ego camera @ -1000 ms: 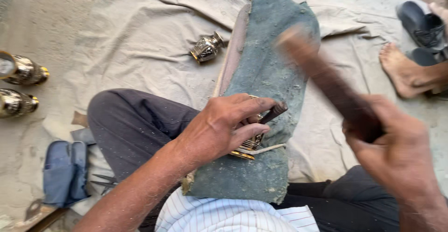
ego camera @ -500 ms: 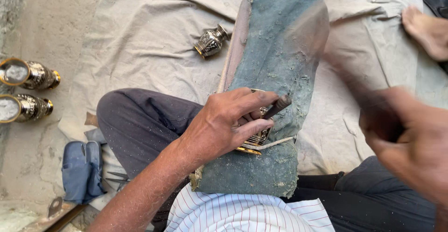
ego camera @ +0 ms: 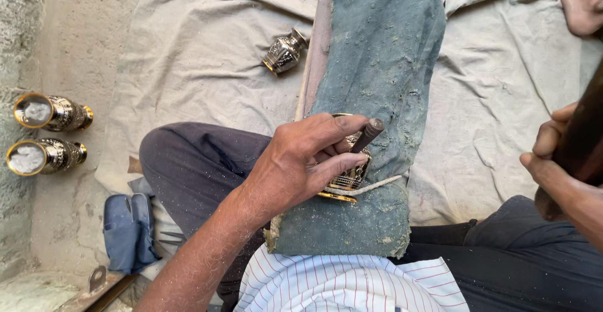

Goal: The person sits cross-legged on the ground with a small brass pot strapped to a padded cushion on their lap. They hold a chisel against the pot's surface and repeatedly strike it with a wooden mallet to carve decorative patterns, repositioning the chisel around the pot as they work.

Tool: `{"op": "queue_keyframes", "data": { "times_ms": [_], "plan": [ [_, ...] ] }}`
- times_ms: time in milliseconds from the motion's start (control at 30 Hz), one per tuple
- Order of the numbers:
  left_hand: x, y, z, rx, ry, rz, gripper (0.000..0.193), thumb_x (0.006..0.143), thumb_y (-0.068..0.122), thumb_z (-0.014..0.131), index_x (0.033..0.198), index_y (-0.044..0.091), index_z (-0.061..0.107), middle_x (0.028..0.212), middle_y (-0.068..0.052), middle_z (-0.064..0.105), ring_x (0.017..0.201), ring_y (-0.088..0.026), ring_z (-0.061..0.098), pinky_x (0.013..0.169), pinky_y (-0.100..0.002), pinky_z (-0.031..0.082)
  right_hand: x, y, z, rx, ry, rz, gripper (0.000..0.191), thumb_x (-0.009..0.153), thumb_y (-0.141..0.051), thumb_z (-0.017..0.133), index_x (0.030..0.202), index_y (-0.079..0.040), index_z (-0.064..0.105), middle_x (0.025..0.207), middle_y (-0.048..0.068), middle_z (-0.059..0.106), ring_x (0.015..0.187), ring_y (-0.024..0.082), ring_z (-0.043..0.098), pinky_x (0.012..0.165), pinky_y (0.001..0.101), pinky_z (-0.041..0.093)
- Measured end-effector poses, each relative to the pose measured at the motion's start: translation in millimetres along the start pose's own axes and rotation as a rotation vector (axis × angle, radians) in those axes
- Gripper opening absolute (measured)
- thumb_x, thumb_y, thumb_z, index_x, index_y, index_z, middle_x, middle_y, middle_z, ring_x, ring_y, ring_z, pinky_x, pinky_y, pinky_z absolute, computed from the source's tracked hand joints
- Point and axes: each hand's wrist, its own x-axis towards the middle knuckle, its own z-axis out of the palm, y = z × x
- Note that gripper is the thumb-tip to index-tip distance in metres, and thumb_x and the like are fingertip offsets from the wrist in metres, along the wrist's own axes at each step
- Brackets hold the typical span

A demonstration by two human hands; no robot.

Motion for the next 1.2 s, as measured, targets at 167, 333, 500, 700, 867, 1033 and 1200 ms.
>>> {"op": "queue_keyframes", "data": {
  "times_ms": [167, 333, 500, 700, 867, 1033, 1200],
  "plan": [
    [-1.1, -2.5, 0.1, 0.011, 0.003, 0.024, 0.047, 0.090, 0.019, 0.082, 0.133, 0.012, 0.065, 0.093, -0.003, 0.071, 0.079, -0.009, 0.072, 0.069, -0.023, 0.065, 0.1, 11.9, 2.0, -0.221, -0.004, -0.171, 0.047, 0.078, 0.006, 0.074, 0.123, 0.002, 0.063, 0.092, 0.014, 0.070, 0.077, 0.021, 0.072, 0.072, 0.0345, 0.059],
    [-2.3, -4.2, 0.4, 0.000, -0.007, -0.021, 0.048, 0.088, 0.018, 0.083, 0.133, 0.011, 0.066, 0.088, -0.003, 0.070, 0.074, -0.010, 0.072, 0.066, -0.024, 0.065, -0.3, 42.1, 13.1, 0.493, -0.212, 0.107, 0.039, 0.090, -0.005, 0.069, 0.128, -0.012, 0.063, 0.094, 0.006, 0.074, 0.057, 0.017, 0.069, 0.050, 0.0311, 0.060],
    [-3.7, -6.3, 1.6, -0.016, 0.012, 0.016, 0.050, 0.089, 0.018, 0.082, 0.135, 0.011, 0.064, 0.096, -0.003, 0.072, 0.081, -0.009, 0.074, 0.071, -0.023, 0.066, -5.6, 62.9, 14.6, -0.020, -0.110, 0.043, 0.037, 0.092, -0.006, 0.066, 0.129, -0.010, 0.062, 0.095, 0.008, 0.074, 0.061, 0.018, 0.070, 0.054, 0.0312, 0.060],
    [-5.4, -9.3, 2.9, 0.006, 0.014, -0.002, 0.047, 0.089, 0.018, 0.083, 0.133, 0.011, 0.065, 0.094, -0.002, 0.071, 0.080, -0.008, 0.074, 0.070, -0.021, 0.067, -5.2, 60.1, 11.4, -0.245, -0.116, -0.056, 0.036, 0.094, -0.007, 0.062, 0.130, -0.008, 0.062, 0.098, 0.009, 0.073, 0.065, 0.019, 0.071, 0.059, 0.0312, 0.061],
    [-6.3, -10.6, 2.6, -0.057, 0.015, -0.010, 0.048, 0.089, 0.017, 0.082, 0.134, 0.011, 0.065, 0.094, -0.002, 0.071, 0.081, -0.008, 0.073, 0.071, -0.021, 0.068, -6.0, 56.6, 10.7, -0.109, -0.106, 0.031, 0.035, 0.096, -0.007, 0.060, 0.131, -0.007, 0.062, 0.100, 0.011, 0.073, 0.069, 0.019, 0.072, 0.062, 0.0313, 0.061],
    [-6.6, -11.6, 2.4, -0.057, -0.001, 0.014, 0.047, 0.090, 0.016, 0.083, 0.133, 0.011, 0.065, 0.094, -0.001, 0.071, 0.083, -0.008, 0.074, 0.072, -0.021, 0.068, -6.4, 56.7, 7.3, -0.248, -0.133, -0.019, 0.035, 0.097, -0.008, 0.057, 0.131, -0.005, 0.062, 0.102, 0.012, 0.073, 0.073, 0.020, 0.073, 0.066, 0.0314, 0.061],
    [-6.7, -11.2, 0.5, -0.075, 0.007, 0.023, 0.049, 0.091, 0.015, 0.082, 0.136, 0.011, 0.064, 0.092, -0.001, 0.069, 0.080, -0.008, 0.072, 0.073, -0.021, 0.068, -5.6, 53.2, 4.8, -0.316, -0.139, -0.048, 0.035, 0.099, -0.009, 0.054, 0.132, -0.003, 0.062, 0.104, 0.014, 0.072, 0.076, 0.021, 0.074, 0.070, 0.0314, 0.062]
  ]
}}
